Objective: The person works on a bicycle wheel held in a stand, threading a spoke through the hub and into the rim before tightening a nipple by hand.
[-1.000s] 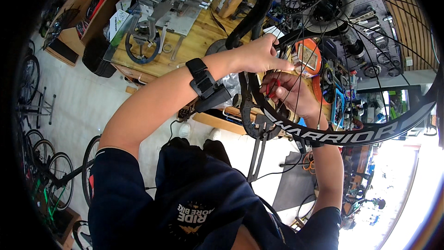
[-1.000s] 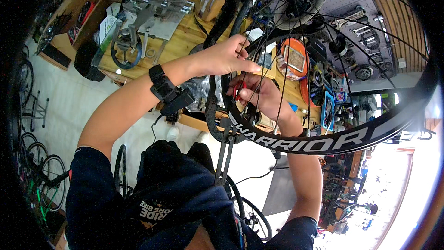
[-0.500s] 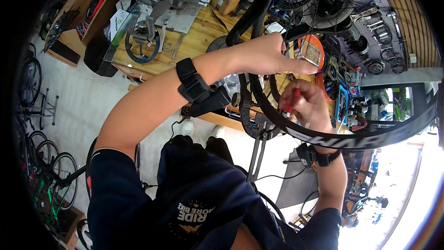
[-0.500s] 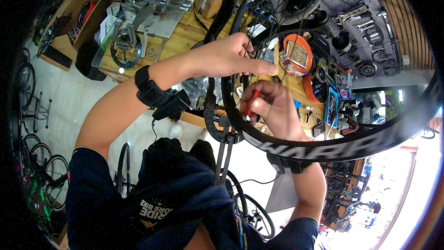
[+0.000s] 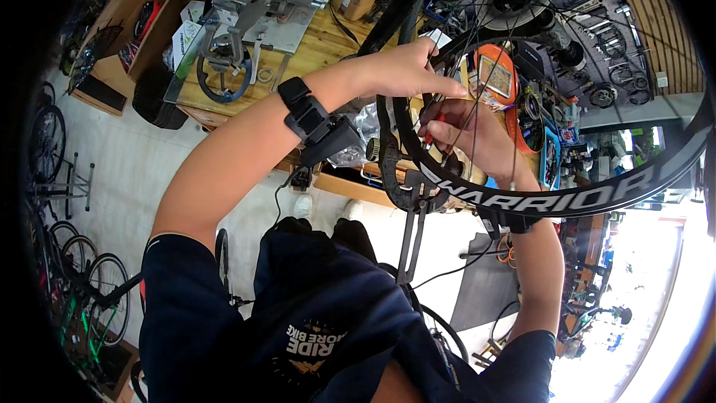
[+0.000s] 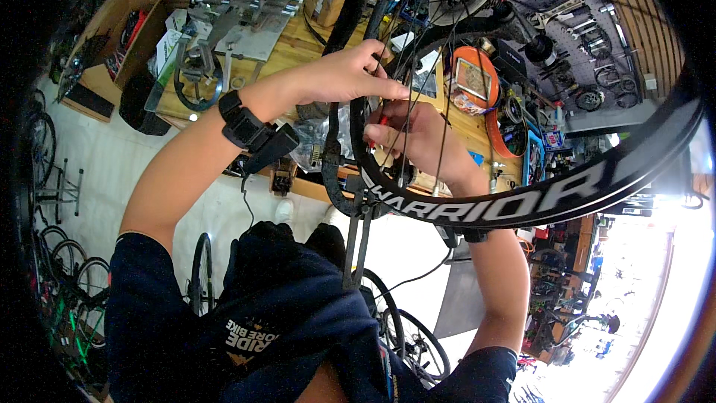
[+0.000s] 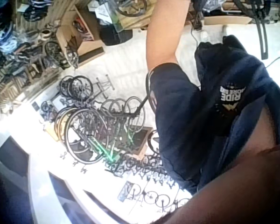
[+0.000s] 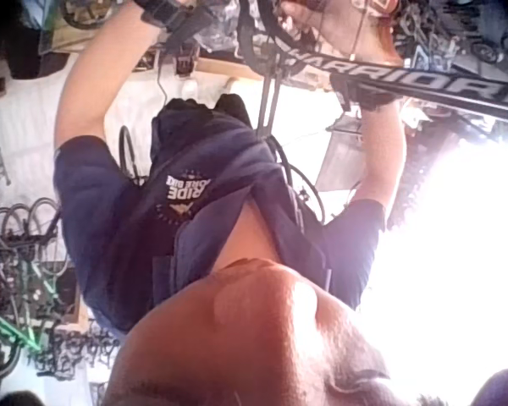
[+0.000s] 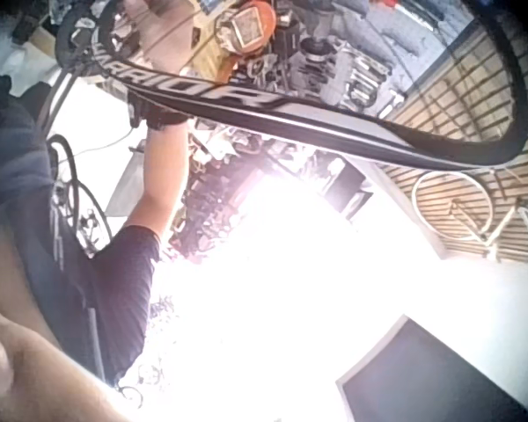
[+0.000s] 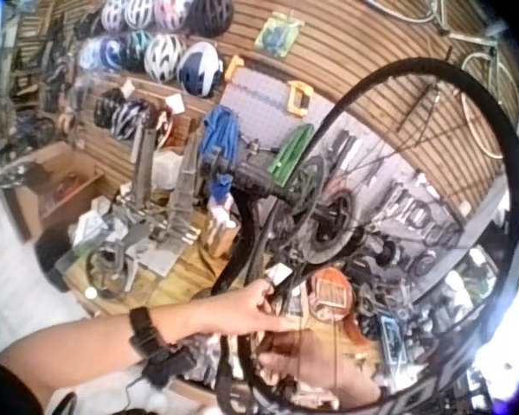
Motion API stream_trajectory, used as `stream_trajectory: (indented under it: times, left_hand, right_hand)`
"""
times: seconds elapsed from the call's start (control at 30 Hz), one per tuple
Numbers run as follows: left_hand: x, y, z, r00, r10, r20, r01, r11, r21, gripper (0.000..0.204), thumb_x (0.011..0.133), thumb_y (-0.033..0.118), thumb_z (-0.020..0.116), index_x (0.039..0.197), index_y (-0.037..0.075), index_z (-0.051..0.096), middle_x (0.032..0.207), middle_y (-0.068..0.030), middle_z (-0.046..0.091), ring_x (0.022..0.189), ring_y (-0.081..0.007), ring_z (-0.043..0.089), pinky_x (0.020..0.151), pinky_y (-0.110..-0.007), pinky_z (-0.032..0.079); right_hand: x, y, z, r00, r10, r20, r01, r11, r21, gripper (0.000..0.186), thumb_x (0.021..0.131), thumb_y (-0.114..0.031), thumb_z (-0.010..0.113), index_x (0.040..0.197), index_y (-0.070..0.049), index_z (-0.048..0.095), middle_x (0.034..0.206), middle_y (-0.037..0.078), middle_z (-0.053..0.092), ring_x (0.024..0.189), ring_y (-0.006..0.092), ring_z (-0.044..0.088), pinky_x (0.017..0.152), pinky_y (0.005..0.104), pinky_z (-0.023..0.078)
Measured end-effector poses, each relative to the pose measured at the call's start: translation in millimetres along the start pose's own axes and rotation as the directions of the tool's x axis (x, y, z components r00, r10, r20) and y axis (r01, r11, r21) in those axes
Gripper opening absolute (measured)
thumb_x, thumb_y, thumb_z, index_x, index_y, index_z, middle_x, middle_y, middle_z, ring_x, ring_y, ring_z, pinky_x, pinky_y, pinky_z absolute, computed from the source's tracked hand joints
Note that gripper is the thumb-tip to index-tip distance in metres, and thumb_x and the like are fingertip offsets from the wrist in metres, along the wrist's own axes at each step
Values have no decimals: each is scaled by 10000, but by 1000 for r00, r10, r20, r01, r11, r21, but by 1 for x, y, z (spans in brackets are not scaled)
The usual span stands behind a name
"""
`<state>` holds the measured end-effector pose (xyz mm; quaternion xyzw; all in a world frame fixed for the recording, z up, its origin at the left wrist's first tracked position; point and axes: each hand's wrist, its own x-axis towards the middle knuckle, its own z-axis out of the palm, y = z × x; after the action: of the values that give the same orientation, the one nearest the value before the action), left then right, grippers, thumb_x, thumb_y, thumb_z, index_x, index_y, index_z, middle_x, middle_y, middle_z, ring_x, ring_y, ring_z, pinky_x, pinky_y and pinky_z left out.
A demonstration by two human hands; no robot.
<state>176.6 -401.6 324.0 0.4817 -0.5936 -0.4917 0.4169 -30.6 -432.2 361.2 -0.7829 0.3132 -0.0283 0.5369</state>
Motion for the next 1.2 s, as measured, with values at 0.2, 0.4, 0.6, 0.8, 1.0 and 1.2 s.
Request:
stream_trajectory:
  times: [0.2,0.4,0.6,0.8,1.0,1.2]
  left_hand:
    - [8,-14,-1,1000,18,-4,-18,1000,-4,1050,767,561,797,1401,-137,337,1031,-93,633,890,-136,592,751,-264,468]
    - [14,-20,0,999,45,13,-44,998,-48,972,729,556,829,1285,-133,428,1029,-136,625,922,-174,602,797,-282,485]
    - [7,6,3,1000,30,0,-30,1000,4,848,726,574,830,1143,-105,539,887,-111,642,792,-148,623,695,-267,497]
    - [-13,54,10,984,-17,178,32,996,-80,882,731,798,659,999,-39,585,749,-93,649,702,-134,650,648,-222,497]
    - [-8,48,3,990,-102,100,92,991,95,982,722,739,731,1174,-112,543,950,-159,669,814,-155,650,758,-245,504]
    - [21,-23,-13,996,92,6,-92,993,75,951,746,576,813,1308,-116,481,1085,-165,635,992,-241,609,866,-318,478]
  right_hand:
    - [5,14,1,998,-53,-32,55,996,73,222,890,-189,754,930,11,667,815,6,662,762,86,572,713,260,472]
    - [2,12,11,984,21,-177,-24,1000,-16,229,878,-182,776,873,21,670,779,27,667,695,86,575,644,248,475]
    - [-20,-10,4,984,11,-177,19,986,165,302,936,-271,710,993,17,638,821,81,683,649,85,594,612,223,486]
    - [-58,-36,-19,916,43,-399,221,775,592,318,984,-327,623,1050,-15,619,873,87,683,632,73,590,578,210,483]
    - [-76,-3,-39,811,243,-532,294,618,729,294,1018,-330,574,1035,-41,628,877,82,691,657,81,593,603,199,475]
    - [-103,54,-13,813,271,-516,243,647,723,284,1038,-320,540,965,-65,643,868,57,652,782,93,585,657,198,471]
